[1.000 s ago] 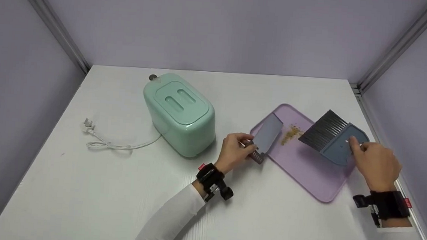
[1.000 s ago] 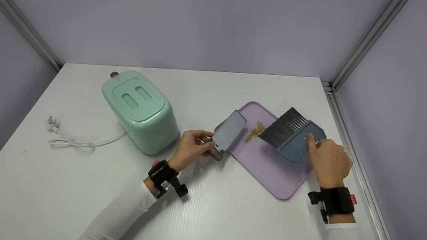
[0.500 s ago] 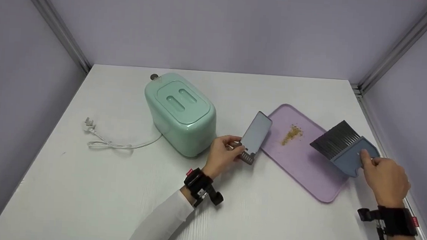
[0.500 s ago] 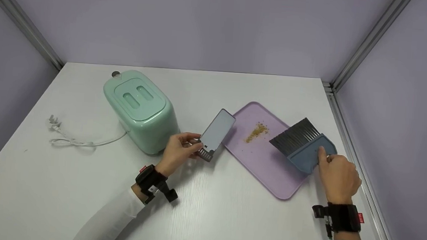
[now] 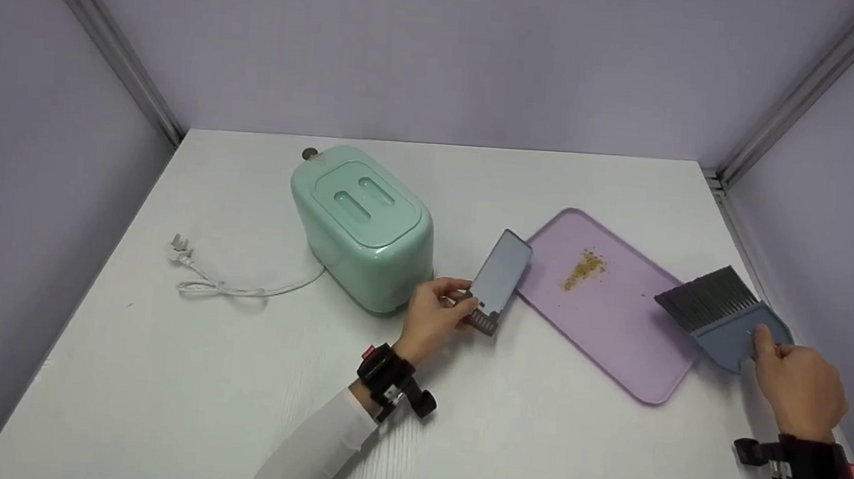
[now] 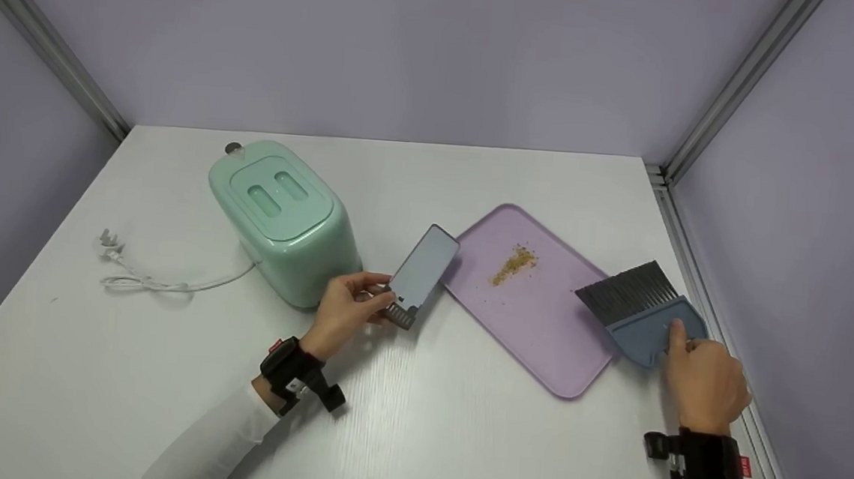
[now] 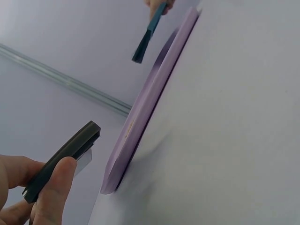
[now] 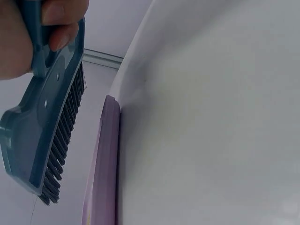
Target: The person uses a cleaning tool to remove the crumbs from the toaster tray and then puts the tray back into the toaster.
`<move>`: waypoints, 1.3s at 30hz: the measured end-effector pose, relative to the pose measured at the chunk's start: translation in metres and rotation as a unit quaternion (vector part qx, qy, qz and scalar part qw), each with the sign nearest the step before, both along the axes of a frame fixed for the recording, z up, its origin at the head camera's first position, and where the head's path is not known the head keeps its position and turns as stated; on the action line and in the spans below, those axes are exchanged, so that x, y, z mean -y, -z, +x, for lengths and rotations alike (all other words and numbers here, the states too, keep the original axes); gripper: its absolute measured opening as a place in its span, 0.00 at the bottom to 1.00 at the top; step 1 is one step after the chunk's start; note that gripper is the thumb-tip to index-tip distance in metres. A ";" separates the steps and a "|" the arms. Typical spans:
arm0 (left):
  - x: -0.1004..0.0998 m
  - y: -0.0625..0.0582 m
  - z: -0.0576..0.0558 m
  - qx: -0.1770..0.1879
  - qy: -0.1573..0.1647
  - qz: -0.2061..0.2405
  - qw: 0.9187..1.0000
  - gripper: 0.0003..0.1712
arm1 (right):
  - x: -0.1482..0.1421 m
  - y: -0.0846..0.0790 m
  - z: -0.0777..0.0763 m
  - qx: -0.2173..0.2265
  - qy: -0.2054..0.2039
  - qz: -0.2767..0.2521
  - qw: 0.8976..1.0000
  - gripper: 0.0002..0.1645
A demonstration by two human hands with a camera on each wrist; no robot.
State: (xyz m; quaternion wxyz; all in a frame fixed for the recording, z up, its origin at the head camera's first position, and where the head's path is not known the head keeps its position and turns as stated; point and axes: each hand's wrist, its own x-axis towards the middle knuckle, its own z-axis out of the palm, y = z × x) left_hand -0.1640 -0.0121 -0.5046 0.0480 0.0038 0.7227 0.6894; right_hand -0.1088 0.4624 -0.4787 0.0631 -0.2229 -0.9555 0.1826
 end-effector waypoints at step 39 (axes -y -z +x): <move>0.032 -0.028 0.025 0.012 0.022 0.028 0.999 0.20 | 0.141 0.014 0.052 0.033 -0.137 -0.071 0.987 0.36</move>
